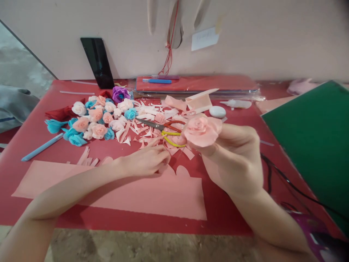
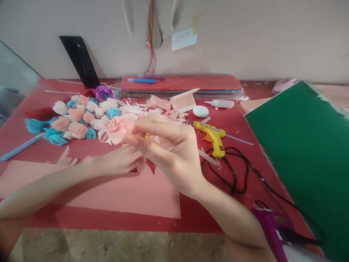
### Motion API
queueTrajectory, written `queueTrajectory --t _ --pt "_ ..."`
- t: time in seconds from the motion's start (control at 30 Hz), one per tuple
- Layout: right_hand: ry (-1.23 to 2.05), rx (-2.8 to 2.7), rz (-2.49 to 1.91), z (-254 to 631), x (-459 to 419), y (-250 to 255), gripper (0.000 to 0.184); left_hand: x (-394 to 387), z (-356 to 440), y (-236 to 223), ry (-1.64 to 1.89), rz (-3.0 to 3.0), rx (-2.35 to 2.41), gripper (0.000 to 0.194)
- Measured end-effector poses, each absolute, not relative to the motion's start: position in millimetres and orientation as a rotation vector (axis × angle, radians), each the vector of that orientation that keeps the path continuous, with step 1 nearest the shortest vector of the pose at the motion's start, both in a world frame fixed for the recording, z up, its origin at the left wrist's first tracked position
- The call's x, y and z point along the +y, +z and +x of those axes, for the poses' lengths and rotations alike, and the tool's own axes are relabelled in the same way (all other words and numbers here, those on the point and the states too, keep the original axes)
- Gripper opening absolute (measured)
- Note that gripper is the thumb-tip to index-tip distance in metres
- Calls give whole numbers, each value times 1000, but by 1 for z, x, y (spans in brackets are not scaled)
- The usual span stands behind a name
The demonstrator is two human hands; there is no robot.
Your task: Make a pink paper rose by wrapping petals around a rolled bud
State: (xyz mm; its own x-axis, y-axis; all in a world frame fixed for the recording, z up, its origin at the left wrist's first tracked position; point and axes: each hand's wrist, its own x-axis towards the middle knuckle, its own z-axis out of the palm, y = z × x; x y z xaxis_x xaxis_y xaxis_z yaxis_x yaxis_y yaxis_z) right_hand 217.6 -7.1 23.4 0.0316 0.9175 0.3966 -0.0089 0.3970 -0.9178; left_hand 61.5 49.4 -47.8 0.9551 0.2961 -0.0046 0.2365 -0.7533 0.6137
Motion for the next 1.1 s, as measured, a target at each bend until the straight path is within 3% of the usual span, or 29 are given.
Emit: queueTrajectory --t 0.23,0.6,1.1 --pt "915 -1335 -890 217 -7 23 14 54 61 -48 142 2397 418 23" --pt "903 -1331 -901 217 -8 24 16 55 58 -47 64 2336 385 7" --pt "930 -1316 -885 216 -8 24 13 62 55 -45 175 2037 478 9"
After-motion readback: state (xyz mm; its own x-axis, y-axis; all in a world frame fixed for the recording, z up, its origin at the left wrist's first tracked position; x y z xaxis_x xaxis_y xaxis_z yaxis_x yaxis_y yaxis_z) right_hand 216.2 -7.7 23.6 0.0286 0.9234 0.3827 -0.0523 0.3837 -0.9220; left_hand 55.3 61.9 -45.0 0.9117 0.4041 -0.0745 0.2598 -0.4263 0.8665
